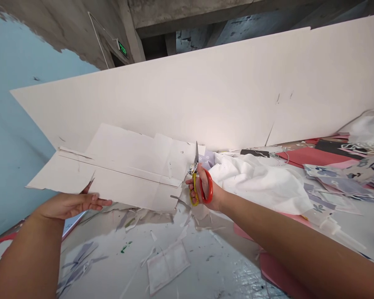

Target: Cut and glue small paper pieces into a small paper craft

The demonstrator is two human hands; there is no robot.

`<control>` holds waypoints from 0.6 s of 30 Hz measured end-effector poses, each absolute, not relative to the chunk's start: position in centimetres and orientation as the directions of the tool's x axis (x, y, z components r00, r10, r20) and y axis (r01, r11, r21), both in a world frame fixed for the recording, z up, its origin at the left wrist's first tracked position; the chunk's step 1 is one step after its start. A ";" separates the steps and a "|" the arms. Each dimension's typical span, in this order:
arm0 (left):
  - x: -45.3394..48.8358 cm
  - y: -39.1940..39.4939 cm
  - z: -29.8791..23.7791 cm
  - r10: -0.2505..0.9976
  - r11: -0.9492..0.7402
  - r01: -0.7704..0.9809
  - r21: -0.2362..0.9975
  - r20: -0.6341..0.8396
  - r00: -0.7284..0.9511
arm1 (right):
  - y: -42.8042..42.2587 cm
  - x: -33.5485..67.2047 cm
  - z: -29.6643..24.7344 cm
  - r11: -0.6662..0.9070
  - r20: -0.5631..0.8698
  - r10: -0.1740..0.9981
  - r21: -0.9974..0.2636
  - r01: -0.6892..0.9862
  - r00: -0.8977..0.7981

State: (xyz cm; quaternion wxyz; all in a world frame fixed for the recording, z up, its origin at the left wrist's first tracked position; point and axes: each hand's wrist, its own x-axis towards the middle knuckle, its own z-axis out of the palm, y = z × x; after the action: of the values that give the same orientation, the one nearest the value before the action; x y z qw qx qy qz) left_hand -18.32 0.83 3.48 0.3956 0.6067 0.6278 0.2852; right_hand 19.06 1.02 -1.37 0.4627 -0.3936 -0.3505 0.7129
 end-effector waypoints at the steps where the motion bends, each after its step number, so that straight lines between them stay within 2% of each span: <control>1: -18.4 0.9 3.5 0.976 0.153 0.520 0.840 -0.212 0.056 | 1.1 19.0 -1.4 -0.323 -0.236 0.937 -0.865 -0.384 -0.256; 3: -18.6 1.1 3.4 0.944 0.240 0.495 0.835 -0.320 0.082 | 1.1 19.0 -1.5 -0.313 -0.228 0.941 -0.865 -0.391 -0.249; 4: -18.7 1.2 3.3 0.940 0.249 0.476 0.844 -0.329 0.091 | 1.2 19.0 -1.5 -0.308 -0.222 0.943 -0.864 -0.397 -0.248; 9: -19.3 1.7 2.7 0.946 0.213 0.381 0.900 -0.288 0.152 | 1.4 19.0 -1.7 -0.306 -0.212 0.944 -0.851 -0.426 -0.254; 18: -18.8 1.7 2.7 0.932 0.232 0.414 0.880 -0.323 0.164 | 1.8 18.9 -2.0 -0.344 -0.222 0.928 -0.819 -0.459 -0.299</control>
State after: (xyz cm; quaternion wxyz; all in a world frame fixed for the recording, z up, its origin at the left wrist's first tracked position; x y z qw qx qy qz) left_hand -18.82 1.65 2.71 0.5118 0.5657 0.5951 0.2528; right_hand 18.88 1.84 -2.00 0.4706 -0.3590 -0.3262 0.7371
